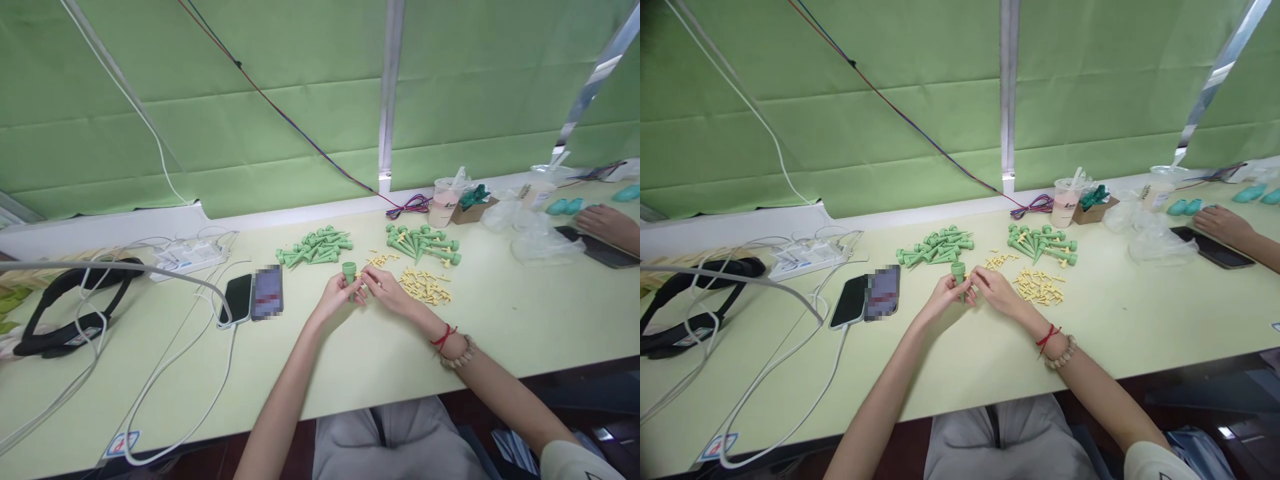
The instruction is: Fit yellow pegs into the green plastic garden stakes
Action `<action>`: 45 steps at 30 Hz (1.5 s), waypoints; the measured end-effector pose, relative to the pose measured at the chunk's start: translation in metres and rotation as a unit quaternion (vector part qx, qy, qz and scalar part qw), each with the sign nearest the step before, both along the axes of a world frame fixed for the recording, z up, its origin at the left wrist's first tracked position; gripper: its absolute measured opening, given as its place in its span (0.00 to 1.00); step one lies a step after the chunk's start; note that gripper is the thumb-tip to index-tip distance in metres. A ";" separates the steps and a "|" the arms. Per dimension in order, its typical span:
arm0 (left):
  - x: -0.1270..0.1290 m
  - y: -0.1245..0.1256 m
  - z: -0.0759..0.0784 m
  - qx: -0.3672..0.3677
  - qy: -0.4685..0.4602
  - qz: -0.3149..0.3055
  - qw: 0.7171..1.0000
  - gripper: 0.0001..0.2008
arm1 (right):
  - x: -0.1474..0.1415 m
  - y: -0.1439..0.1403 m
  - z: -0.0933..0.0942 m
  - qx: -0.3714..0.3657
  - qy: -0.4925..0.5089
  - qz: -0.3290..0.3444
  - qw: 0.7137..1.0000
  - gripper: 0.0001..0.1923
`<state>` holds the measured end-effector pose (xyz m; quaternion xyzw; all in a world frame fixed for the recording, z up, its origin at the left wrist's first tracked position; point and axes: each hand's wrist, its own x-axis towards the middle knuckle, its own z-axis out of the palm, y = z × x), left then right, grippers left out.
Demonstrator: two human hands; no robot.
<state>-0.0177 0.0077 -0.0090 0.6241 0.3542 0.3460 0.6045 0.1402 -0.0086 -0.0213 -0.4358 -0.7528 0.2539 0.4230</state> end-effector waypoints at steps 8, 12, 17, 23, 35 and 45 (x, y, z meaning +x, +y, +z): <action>0.003 0.000 0.000 0.038 -0.022 0.004 0.999 0.16 | 0.006 0.001 0.008 -0.024 0.007 0.027 0.999 0.19; 0.005 0.000 -0.002 0.044 -0.026 0.022 0.998 0.16 | 0.005 0.002 0.006 -0.039 0.012 0.019 0.999 0.20; 0.008 0.000 -0.003 0.038 -0.026 0.008 0.999 0.17 | 0.002 0.002 0.004 -0.041 0.016 0.005 0.999 0.21; 0.002 -0.004 0.003 -0.002 0.005 -0.063 0.998 0.18 | 0.005 -0.003 0.005 0.013 -0.069 -0.009 0.997 0.13; 0.001 0.002 -0.004 0.063 -0.007 -0.053 0.997 0.16 | 0.005 -0.004 0.012 0.019 0.023 0.032 0.999 0.19; 0.012 -0.006 0.001 0.061 -0.025 -0.039 0.997 0.15 | -0.005 -0.002 0.005 -0.083 0.116 0.051 0.989 0.24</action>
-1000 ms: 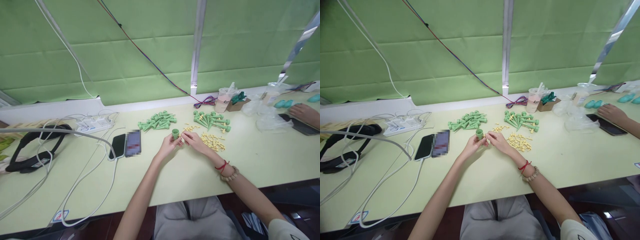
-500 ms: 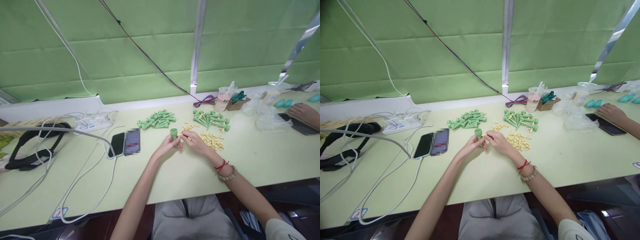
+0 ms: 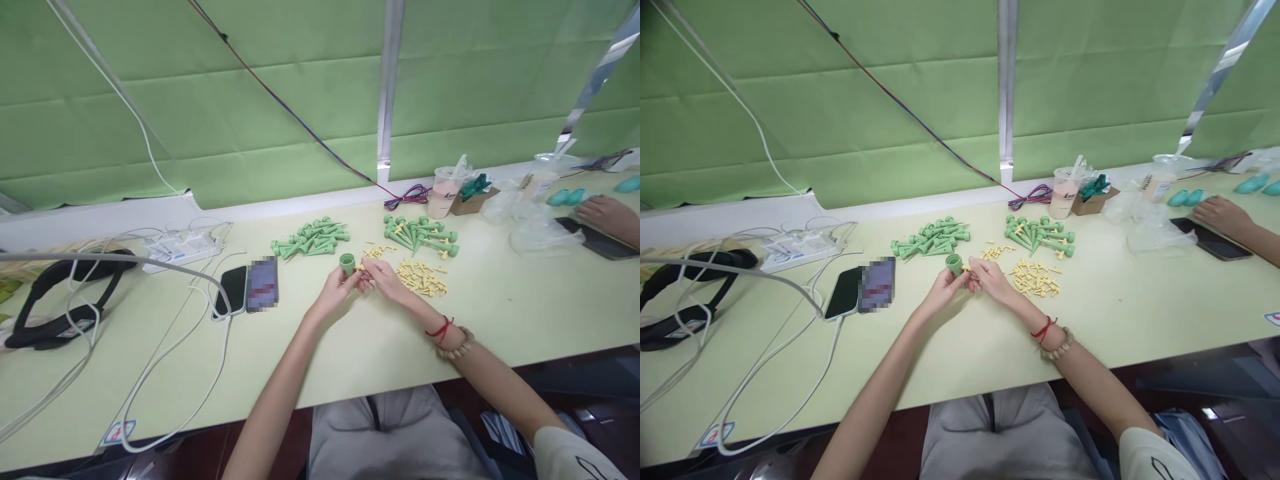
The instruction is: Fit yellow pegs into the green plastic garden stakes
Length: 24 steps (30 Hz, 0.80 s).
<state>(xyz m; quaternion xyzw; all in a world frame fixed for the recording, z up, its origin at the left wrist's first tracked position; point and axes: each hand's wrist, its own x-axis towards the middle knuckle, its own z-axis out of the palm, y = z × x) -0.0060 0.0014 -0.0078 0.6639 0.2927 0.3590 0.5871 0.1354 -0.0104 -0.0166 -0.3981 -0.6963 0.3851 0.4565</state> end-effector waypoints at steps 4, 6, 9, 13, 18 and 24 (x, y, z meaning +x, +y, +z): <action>-0.005 -0.001 0.003 -0.028 0.014 -0.024 0.999 0.15 | 0.005 -0.005 0.004 0.080 -0.082 -0.051 0.992 0.16; -0.008 -0.001 0.004 -0.040 0.018 -0.032 0.999 0.14 | 0.009 -0.005 0.005 0.144 -0.153 -0.073 0.975 0.12; -0.010 0.000 0.005 -0.052 0.029 -0.046 0.997 0.15 | 0.012 -0.003 0.005 0.191 -0.193 -0.063 0.960 0.12; -0.009 0.001 0.003 -0.038 0.034 -0.037 0.998 0.15 | 0.011 0.000 0.003 0.204 -0.161 -0.058 0.964 0.13; -0.007 0.005 -0.004 0.010 0.037 -0.001 0.999 0.15 | 0.007 0.000 0.002 0.196 -0.100 -0.071 0.973 0.14; -0.002 0.007 -0.009 0.073 0.063 0.075 0.993 0.11 | 0.006 0.001 0.004 0.050 -0.011 -0.041 0.998 0.18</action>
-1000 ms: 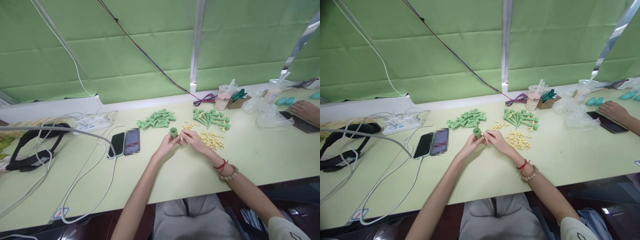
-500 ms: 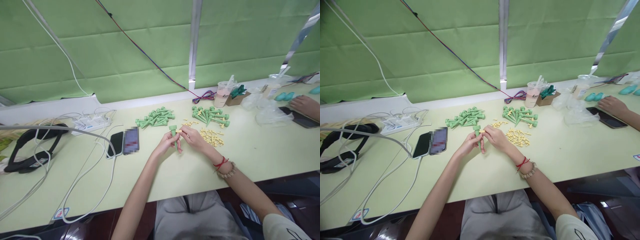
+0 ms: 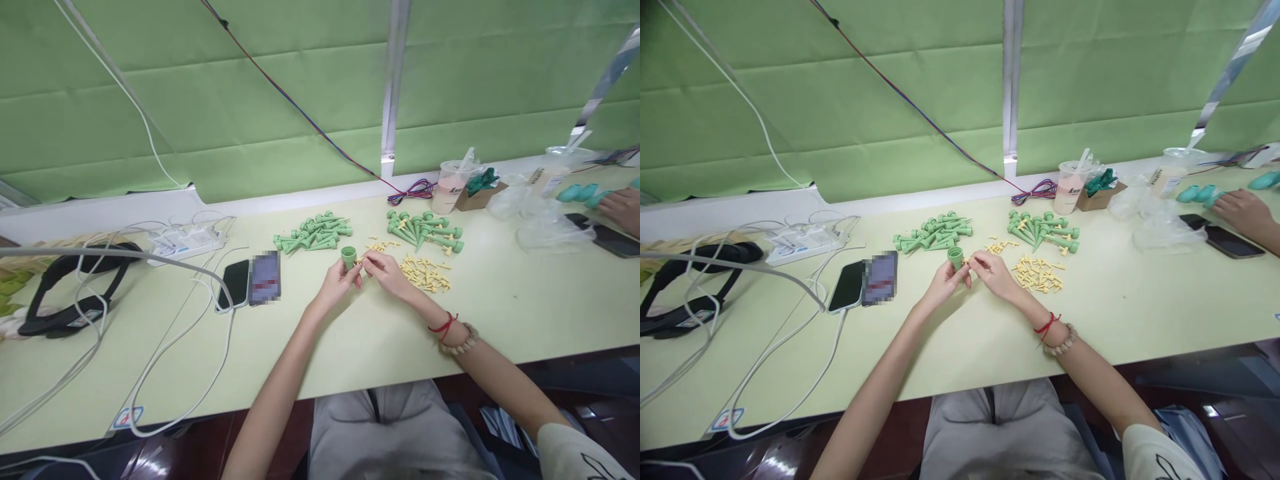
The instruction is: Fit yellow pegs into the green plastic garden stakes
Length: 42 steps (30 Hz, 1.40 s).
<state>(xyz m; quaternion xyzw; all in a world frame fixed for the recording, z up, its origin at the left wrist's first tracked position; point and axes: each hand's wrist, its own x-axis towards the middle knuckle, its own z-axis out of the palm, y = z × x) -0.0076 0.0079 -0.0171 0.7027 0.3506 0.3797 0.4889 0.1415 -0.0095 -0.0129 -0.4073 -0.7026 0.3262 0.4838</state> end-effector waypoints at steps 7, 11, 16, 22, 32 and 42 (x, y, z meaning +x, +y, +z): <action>-0.003 0.001 -0.006 0.063 0.065 0.076 0.993 0.09 | 0.002 0.002 0.000 -0.082 0.021 0.053 0.995 0.20; -0.003 0.001 -0.006 0.083 0.095 0.089 0.988 0.09 | 0.001 0.002 0.000 -0.092 0.016 0.033 0.995 0.21; -0.001 -0.001 -0.004 0.086 0.133 0.097 0.983 0.14 | -0.006 -0.003 -0.001 -0.073 0.004 -0.057 0.996 0.19; -0.001 -0.005 -0.006 0.099 0.211 0.132 0.963 0.14 | -0.011 -0.005 -0.007 -0.071 -0.031 -0.081 0.994 0.21; 0.002 -0.009 -0.010 0.152 0.238 0.086 0.955 0.17 | -0.004 0.008 -0.007 -0.025 0.072 -0.151 0.986 0.13; -0.005 0.004 -0.020 0.192 0.270 0.191 0.924 0.12 | 0.075 0.038 -0.010 -0.002 -0.042 -0.416 0.908 0.19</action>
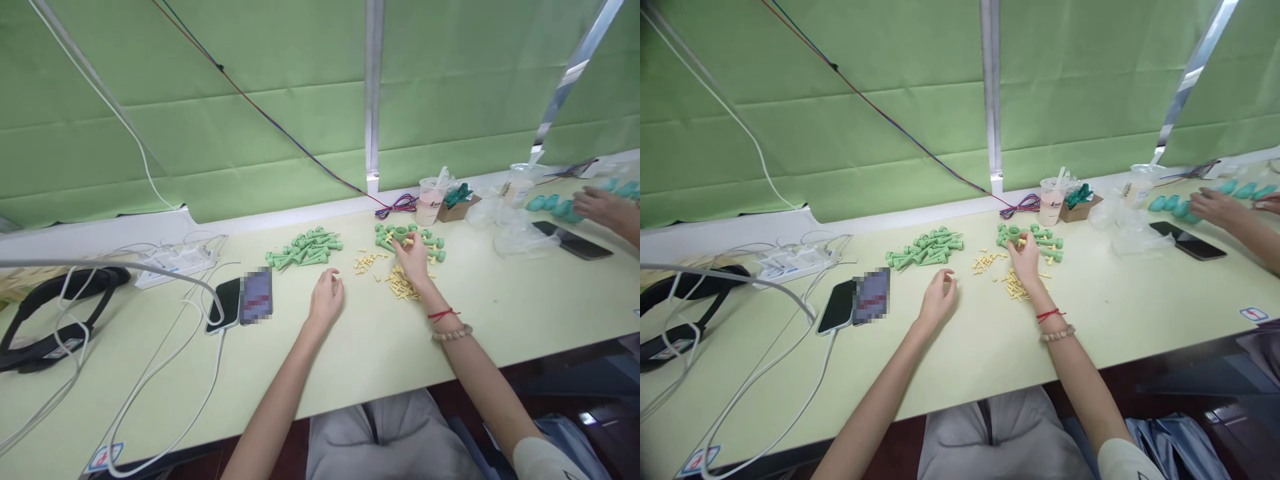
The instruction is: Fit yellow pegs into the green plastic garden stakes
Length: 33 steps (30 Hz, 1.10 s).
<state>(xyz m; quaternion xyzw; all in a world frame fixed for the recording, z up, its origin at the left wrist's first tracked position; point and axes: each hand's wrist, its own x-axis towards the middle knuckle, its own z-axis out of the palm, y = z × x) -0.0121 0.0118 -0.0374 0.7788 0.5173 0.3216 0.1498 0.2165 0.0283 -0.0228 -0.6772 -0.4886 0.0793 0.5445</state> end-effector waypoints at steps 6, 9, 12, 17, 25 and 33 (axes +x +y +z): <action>-0.009 0.010 -0.001 0.040 0.030 0.052 0.997 0.13 | 0.027 -0.003 -0.012 -0.128 -0.102 -0.067 0.984 0.15; -0.015 0.017 -0.009 0.039 0.055 0.080 0.994 0.16 | 0.035 -0.006 -0.016 -0.192 -0.140 -0.098 0.966 0.11; -0.020 0.024 -0.018 0.030 0.084 0.095 0.991 0.18 | 0.041 -0.008 -0.018 -0.241 -0.163 -0.120 0.949 0.10; -0.028 0.032 -0.024 0.024 0.123 0.098 0.987 0.21 | 0.044 -0.007 -0.018 -0.270 -0.174 -0.136 0.937 0.15; -0.027 0.033 -0.029 0.027 0.159 0.107 0.981 0.23 | 0.040 -0.008 -0.016 -0.242 -0.170 -0.158 0.942 0.20; -0.009 0.057 -0.022 0.046 0.164 0.125 0.977 0.26 | 0.008 -0.004 -0.016 -0.089 -0.162 -0.022 0.982 0.17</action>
